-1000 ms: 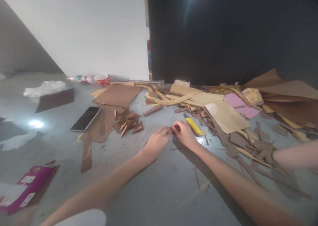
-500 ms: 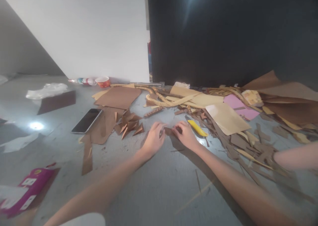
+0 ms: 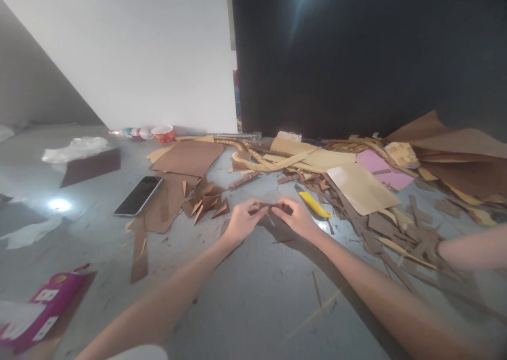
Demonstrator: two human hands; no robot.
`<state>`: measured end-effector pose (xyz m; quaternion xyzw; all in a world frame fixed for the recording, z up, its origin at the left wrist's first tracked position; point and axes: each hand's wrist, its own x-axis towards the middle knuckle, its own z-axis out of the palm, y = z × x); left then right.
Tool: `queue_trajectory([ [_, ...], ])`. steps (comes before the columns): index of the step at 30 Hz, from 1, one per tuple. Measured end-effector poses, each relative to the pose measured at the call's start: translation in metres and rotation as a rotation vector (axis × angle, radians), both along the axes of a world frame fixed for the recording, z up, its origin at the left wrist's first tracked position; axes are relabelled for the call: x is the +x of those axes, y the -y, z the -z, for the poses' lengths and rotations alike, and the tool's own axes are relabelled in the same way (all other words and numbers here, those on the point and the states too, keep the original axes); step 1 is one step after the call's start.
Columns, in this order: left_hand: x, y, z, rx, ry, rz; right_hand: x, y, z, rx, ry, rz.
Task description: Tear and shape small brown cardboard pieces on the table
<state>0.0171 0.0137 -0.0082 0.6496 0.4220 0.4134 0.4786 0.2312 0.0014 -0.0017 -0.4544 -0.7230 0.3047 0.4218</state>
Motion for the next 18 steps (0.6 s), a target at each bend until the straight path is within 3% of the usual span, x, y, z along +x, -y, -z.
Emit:
queue_trajectory([
  [7, 0.001, 0.006, -0.013, -0.01, -0.088, 0.146, 0.002, 0.002, -0.005, -0.056, -0.043, 0.0],
  [11, 0.001, 0.01, -0.02, 0.047, -0.143, 0.15, 0.002, 0.003, -0.006, -0.071, -0.047, -0.038],
  [18, 0.001, 0.007, -0.017, 0.052, -0.196, 0.169, 0.001, 0.004, -0.008, -0.081, -0.073, -0.07],
])
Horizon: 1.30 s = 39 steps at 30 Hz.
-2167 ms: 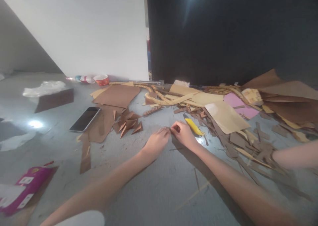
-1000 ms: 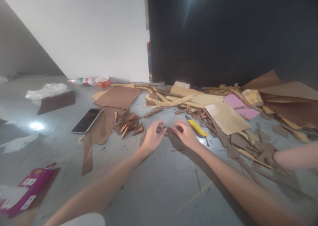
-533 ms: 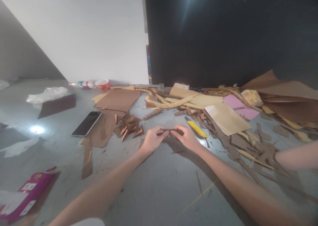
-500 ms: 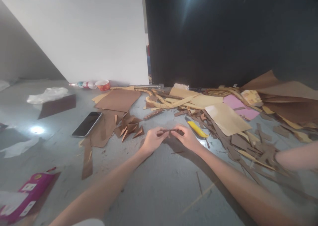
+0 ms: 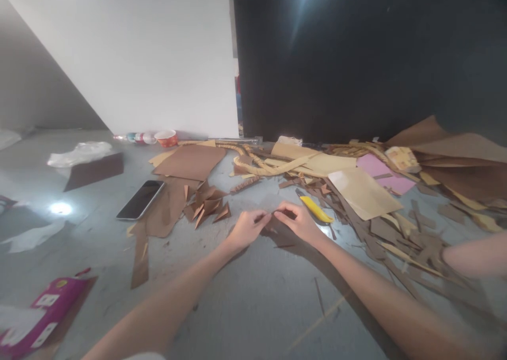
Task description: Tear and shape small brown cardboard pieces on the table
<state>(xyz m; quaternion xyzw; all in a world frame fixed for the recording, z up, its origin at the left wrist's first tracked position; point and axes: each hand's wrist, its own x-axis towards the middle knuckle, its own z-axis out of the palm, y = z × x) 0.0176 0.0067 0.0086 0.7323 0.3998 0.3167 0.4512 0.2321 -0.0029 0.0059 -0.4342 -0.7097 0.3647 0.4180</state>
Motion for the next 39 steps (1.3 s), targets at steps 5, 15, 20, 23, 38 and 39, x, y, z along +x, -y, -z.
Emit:
queue_trajectory([
  [5, -0.001, 0.0, 0.001, -0.002, -0.019, 0.024, 0.0, 0.002, -0.004, -0.012, -0.016, 0.002],
  [15, -0.001, 0.003, -0.003, 0.06, -0.035, 0.07, 0.002, 0.002, -0.004, 0.002, -0.022, -0.029],
  [20, -0.001, 0.007, -0.006, -0.051, 0.003, 0.072, 0.002, 0.003, -0.003, -0.046, 0.004, -0.095],
  [23, 0.0, 0.005, -0.006, -0.091, 0.033, -0.001, 0.001, 0.003, -0.002, -0.061, 0.007, -0.046],
  [38, 0.004, 0.002, 0.004, 0.067, -0.012, -0.055, 0.002, -0.002, 0.01, -0.025, 0.019, 0.061],
  [39, 0.004, 0.0, 0.007, 0.103, 0.007, -0.114, 0.001, -0.002, 0.01, -0.012, 0.042, 0.06],
])
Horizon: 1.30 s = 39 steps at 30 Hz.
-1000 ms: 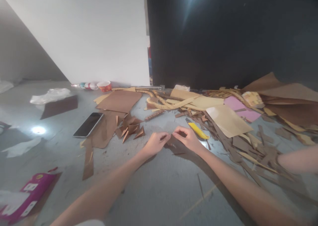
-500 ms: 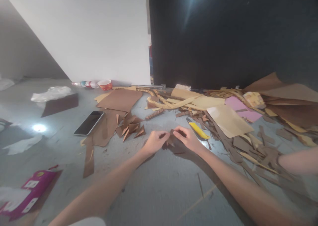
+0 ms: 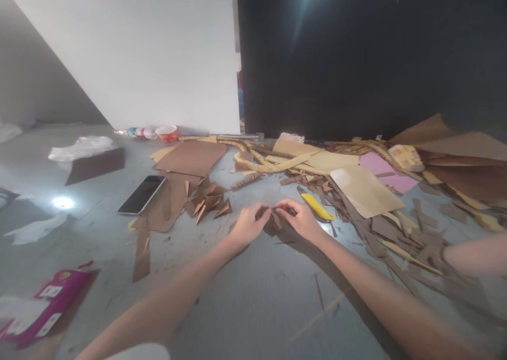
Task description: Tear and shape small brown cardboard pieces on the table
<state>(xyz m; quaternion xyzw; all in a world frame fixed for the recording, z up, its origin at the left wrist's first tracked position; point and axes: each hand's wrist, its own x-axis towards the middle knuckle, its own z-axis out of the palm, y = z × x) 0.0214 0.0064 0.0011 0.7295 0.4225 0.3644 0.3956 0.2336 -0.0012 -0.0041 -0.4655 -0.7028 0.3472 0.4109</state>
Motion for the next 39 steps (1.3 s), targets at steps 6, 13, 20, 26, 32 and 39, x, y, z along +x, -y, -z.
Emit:
queue_trajectory([
  [6, -0.001, -0.003, 0.014, 0.103, -0.072, -0.031, -0.002, 0.001, 0.003, 0.138, 0.196, 0.002],
  [13, -0.001, 0.0, 0.013, 0.3, -0.316, -0.1, -0.003, 0.005, 0.002, 0.309, 0.53, -0.036],
  [20, 0.0, 0.002, 0.015, 0.457, -0.471, -0.062, 0.004, -0.001, 0.005, 0.363, 0.531, -0.04],
  [26, 0.002, 0.006, 0.011, 0.581, -0.629, 0.028, 0.009, -0.003, 0.012, 0.451, 0.614, 0.048],
  [32, 0.005, 0.008, 0.01, 0.668, -0.768, 0.05, 0.01, -0.005, 0.019, 0.422, 0.591, 0.151],
  [39, 0.005, 0.005, 0.007, 0.725, -0.827, 0.111, 0.006, -0.003, 0.019, 0.388, 0.572, 0.174],
])
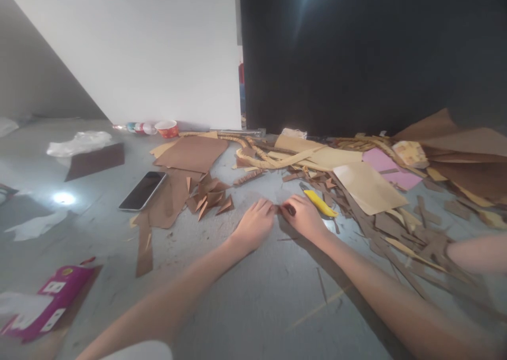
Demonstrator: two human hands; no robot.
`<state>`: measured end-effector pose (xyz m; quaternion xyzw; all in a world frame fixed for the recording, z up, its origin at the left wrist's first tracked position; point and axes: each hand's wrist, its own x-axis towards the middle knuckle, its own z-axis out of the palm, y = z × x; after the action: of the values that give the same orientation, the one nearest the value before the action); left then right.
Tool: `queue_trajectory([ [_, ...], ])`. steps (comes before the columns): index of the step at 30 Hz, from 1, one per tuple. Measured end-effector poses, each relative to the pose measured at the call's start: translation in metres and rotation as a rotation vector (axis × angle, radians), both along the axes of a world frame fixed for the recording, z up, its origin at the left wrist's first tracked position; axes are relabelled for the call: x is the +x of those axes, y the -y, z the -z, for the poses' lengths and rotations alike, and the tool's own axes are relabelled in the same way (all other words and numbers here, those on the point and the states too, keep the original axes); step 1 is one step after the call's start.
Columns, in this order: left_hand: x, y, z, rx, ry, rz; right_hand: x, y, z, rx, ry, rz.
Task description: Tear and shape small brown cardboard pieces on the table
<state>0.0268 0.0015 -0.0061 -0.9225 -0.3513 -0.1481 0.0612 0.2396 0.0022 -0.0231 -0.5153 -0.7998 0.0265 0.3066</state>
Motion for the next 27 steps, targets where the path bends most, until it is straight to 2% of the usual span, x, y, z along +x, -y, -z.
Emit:
queue_trajectory([
  [5, -0.001, 0.0, -0.002, -0.01, -0.056, 0.137, 0.001, -0.003, 0.003, -0.049, -0.062, 0.04],
  [17, -0.001, 0.005, -0.007, -0.085, -0.047, 0.11, 0.001, 0.002, 0.0, -0.063, -0.066, 0.0],
  [23, -0.001, 0.004, -0.004, -0.067, -0.048, 0.109, 0.004, 0.006, -0.006, 0.079, 0.126, -0.125],
  [27, -0.001, 0.004, -0.001, -0.059, -0.052, 0.105, 0.005, 0.007, -0.01, 0.088, 0.195, -0.155],
])
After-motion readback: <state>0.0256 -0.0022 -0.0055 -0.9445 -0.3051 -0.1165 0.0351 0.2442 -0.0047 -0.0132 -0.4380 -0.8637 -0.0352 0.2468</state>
